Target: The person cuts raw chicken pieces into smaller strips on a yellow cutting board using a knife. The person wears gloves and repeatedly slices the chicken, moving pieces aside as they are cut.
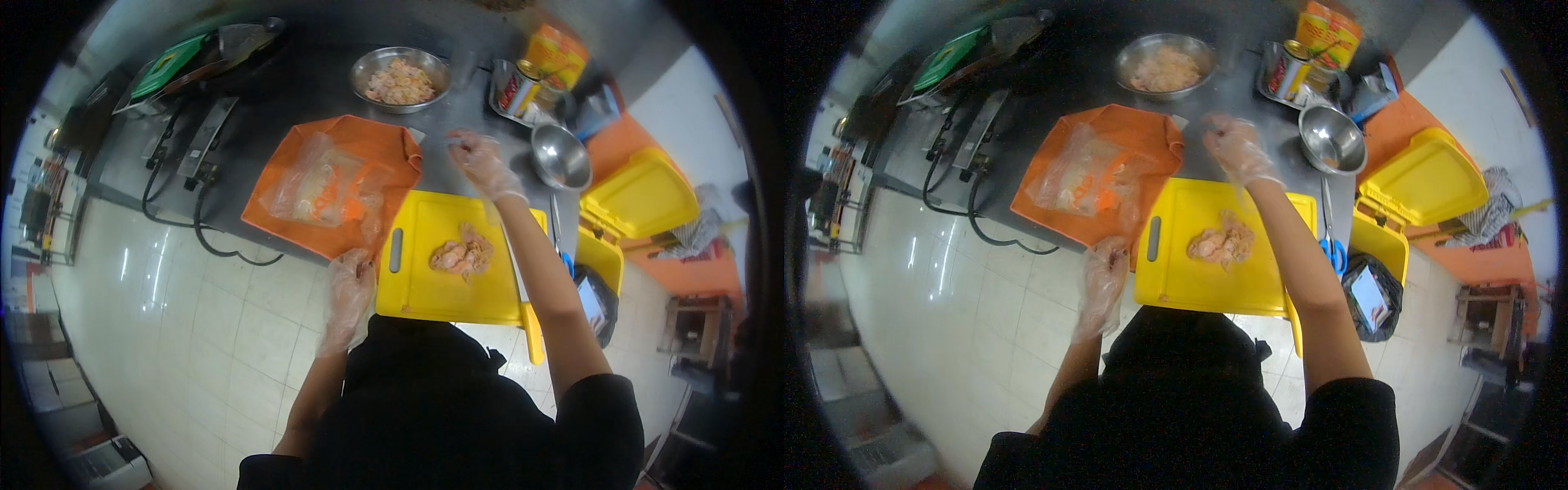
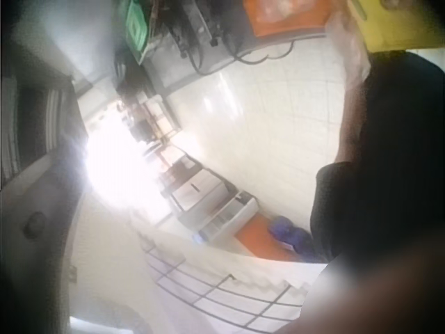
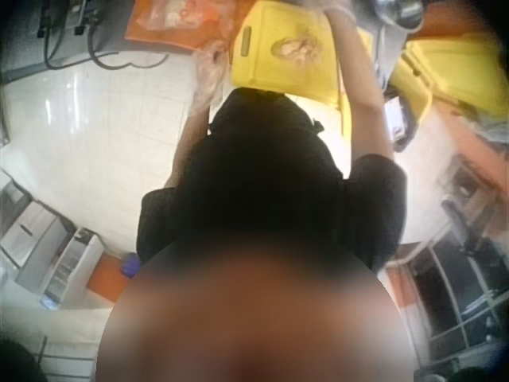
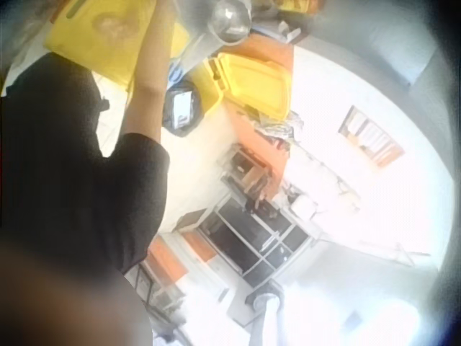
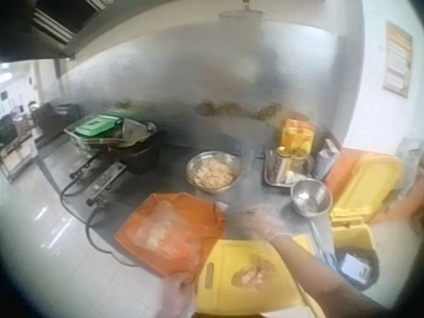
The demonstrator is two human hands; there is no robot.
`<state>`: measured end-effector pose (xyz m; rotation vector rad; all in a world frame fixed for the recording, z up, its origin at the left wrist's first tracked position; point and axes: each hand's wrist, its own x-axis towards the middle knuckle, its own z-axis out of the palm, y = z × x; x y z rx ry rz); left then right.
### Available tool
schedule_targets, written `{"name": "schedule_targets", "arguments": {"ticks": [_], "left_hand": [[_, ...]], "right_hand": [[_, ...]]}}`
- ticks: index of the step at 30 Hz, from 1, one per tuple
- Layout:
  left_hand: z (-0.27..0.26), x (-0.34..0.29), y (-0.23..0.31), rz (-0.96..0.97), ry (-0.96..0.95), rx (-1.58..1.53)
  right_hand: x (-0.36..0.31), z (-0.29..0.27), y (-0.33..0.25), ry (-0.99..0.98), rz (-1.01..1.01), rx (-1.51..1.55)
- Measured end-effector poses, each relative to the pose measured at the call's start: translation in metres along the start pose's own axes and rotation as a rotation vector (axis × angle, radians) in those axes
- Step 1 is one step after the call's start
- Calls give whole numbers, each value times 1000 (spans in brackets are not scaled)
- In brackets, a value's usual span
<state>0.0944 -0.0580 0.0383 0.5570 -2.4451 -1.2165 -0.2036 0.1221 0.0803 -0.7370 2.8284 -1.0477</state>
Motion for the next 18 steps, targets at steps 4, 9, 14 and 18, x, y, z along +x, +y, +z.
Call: {"name": "schedule_targets", "arguments": {"ticks": [4,9,14,18], "left_hand": [[11,-5,32,209,-139,110],[48,5,76,469,-368,130],[79,24,79,498,-550,218],[85,34,60,404,-489,10]], "right_hand": [[-96,-60,14,195,53,15],[-213,-54,11,151,340,35],[-224,-6,-6,270,-34,-54],[-207,7,-4,68,-29,-145]]}}
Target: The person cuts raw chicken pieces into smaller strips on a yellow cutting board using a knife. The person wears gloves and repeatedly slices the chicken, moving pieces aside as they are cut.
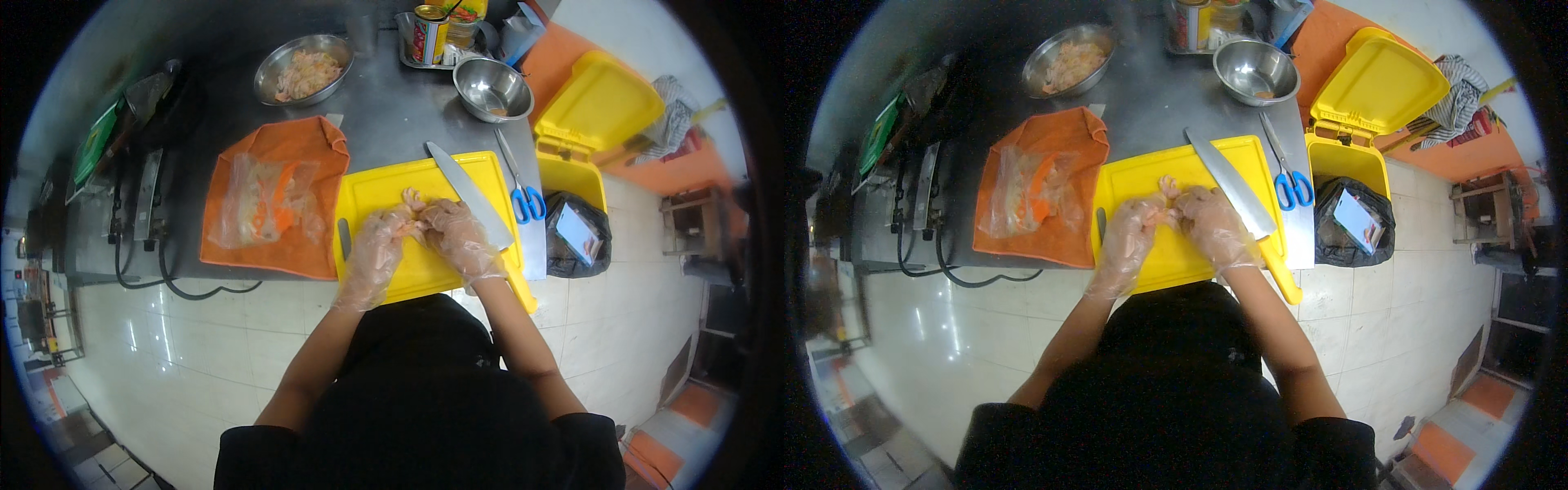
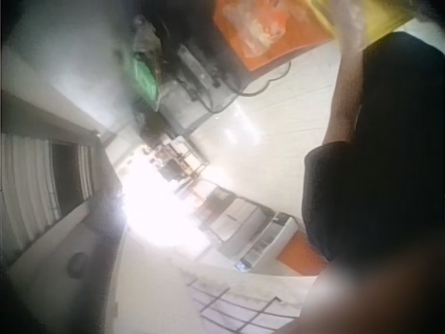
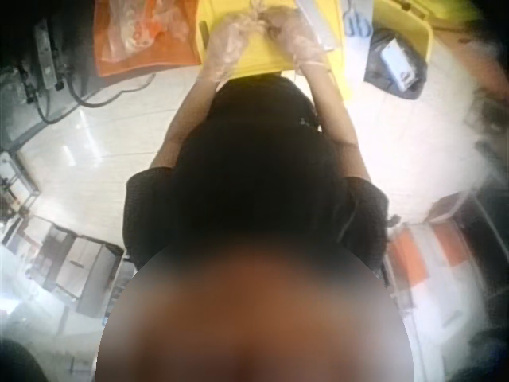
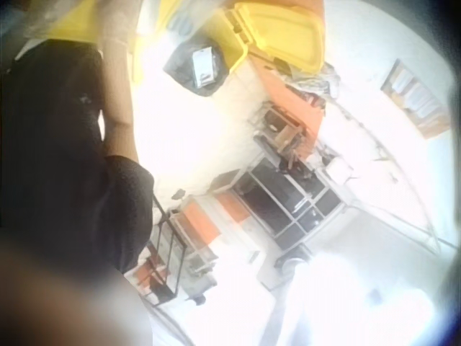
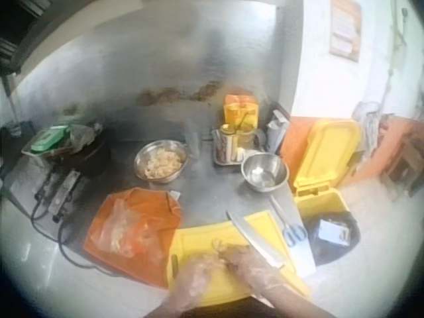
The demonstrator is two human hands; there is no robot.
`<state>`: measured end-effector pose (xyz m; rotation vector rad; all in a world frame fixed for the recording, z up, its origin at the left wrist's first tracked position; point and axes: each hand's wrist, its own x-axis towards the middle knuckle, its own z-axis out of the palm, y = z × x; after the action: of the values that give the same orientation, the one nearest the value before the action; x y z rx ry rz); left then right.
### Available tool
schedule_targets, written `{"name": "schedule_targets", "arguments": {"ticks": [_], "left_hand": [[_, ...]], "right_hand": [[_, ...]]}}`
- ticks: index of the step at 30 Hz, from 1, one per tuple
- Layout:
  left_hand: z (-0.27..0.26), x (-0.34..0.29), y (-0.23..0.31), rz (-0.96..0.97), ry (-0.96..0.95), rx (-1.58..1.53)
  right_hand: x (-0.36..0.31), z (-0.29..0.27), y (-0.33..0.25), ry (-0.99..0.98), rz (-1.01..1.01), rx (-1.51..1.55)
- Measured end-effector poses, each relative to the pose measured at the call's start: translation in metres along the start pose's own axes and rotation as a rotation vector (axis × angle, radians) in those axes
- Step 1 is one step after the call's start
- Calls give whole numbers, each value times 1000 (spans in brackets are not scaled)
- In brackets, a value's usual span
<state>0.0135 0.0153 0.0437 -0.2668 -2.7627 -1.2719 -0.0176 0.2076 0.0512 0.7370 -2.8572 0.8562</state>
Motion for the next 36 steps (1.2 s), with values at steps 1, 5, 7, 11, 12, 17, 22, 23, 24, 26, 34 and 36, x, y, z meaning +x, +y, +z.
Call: {"name": "schedule_targets", "arguments": {"ticks": [1,5,7,11,12,17,22,23,24,26,34,36], "left_hand": [[-1,3,-4,-30,10,-66],[-14,12,-5,-240,-42,-252],[-21,13,3,-272,-76,-370],[-30,11,23,-401,-41,-658],[-32,12,26,-390,-10,-632],[-47,22,24,-238,-106,-155],[-48,21,35,-163,-46,123],[-48,23,40,-86,-27,29],[-48,27,44,-26,-27,-73],[-47,37,53,-10,-87,-292],[-30,59,65,-328,-107,-884],[-24,60,59,-429,-43,-1176]], "right_hand": [[1,-2,3,4,62,38],[-5,-20,17,-15,392,413],[-6,-31,19,-1,507,537],[5,-53,9,56,482,534],[8,-59,5,45,480,554],[14,-86,-17,-45,335,453],[21,-96,-29,-5,390,576],[23,-98,-30,-4,388,611],[25,-99,-31,0,413,631],[28,-100,-32,24,341,663],[30,-71,-20,212,427,826],[24,-59,-13,231,420,798]]}}
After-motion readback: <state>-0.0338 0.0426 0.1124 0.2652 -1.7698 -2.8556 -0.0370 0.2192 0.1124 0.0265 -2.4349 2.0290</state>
